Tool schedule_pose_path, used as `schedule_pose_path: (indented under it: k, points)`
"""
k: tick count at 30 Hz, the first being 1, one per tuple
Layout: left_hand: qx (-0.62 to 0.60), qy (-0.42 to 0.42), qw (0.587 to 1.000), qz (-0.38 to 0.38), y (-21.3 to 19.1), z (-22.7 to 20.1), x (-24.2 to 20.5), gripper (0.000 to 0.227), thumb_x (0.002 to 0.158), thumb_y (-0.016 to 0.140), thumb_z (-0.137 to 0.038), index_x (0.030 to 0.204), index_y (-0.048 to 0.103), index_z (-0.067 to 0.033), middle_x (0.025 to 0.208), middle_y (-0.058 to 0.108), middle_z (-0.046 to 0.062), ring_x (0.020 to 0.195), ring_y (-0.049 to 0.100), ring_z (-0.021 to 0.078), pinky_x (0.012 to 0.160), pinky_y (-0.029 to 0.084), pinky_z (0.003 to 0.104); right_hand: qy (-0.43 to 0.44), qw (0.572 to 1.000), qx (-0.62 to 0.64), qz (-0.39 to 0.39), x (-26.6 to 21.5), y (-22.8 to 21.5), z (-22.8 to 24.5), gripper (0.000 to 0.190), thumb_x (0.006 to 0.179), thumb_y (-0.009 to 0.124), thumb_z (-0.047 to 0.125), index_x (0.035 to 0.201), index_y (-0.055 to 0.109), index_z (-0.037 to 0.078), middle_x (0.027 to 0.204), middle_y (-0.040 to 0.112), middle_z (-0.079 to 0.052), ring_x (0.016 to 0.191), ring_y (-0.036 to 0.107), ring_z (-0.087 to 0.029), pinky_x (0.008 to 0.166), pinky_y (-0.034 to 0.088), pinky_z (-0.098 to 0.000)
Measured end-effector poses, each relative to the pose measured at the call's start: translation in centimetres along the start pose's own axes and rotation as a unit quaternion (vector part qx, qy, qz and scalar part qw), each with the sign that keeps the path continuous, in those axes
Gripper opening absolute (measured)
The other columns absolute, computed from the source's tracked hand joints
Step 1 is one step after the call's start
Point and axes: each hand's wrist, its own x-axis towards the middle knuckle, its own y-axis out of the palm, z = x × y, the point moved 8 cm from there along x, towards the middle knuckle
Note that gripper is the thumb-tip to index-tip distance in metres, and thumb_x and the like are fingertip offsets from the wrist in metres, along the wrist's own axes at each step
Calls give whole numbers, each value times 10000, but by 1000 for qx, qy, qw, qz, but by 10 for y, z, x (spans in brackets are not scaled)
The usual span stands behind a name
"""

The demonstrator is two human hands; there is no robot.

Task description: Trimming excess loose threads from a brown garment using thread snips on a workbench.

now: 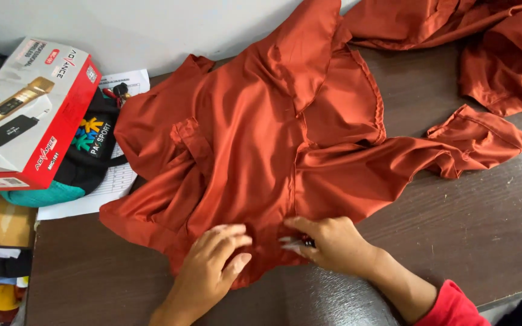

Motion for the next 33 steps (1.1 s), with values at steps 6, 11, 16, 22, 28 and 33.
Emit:
schedule_pose_path:
  k: [6, 11, 16, 22, 28, 33]
  points:
    - [135, 53, 989, 24, 44, 17, -15, 585, 947, 648, -451, 1434, 550, -142, 1540, 485, 125, 1421, 458, 311, 1124, 333, 557, 20, 992, 121, 20, 4, -19, -11, 312, 918, 695, 525, 873, 726, 218, 766, 765, 7, 713, 723, -251, 655, 517, -358]
    - [318, 40, 947, 32, 47, 67, -40, 774, 806, 556, -722, 1505, 459, -403, 1653, 368, -10, 1454, 400, 297, 1077, 346, 619, 23, 989, 142, 31, 0, -26, -23, 292, 934, 683, 494, 909, 741, 209, 803, 757, 8, 723, 713, -256, 665, 512, -365]
    - [448, -9, 893, 40, -11, 139, -60, 696, 820, 500, -631, 1498, 418, -493, 1644, 422, 32, 1405, 489, 358, 1034, 496, 520, -33, 991, 124, 30, -29, -40, -5, 271, 979, 631, 440, 1017, 727, 189, 879, 775, -17, 789, 735, -284, 651, 516, -401]
    - [441, -96, 890, 66, -64, 174, -70, 631, 897, 511, -422, 1525, 471, -369, 1584, 530, 136, 1292, 631, 321, 959, 563, 508, 45, 983, 172, -53, -104, -51, -68, 203, 899, 722, 317, 1045, 795, 195, 1052, 855, 60, 893, 829, -88, 788, 601, -264]
    - [189, 79, 963, -177, -45, 9, -19, 252, 964, 520, 16, 964, 759, -66, 1118, 730, 109, 1031, 673, 309, 1024, 494, 479, 250, 904, 29, -345, -163, -119, -164, 170, 1003, 663, 33, 1128, 750, 108, 1240, 740, 43, 836, 572, -46, 805, 451, -213]
    - [108, 157, 982, 13, 47, -21, -5, 349, 908, 753, -371, 1144, 658, -133, 1248, 642, 65, 1086, 626, 256, 1024, 483, 449, 523, 815, 73, -239, -179, -117, -213, 682, 877, 560, 225, 1548, 436, 241, 1251, 690, -105, 1221, 571, -414, 992, 400, -528]
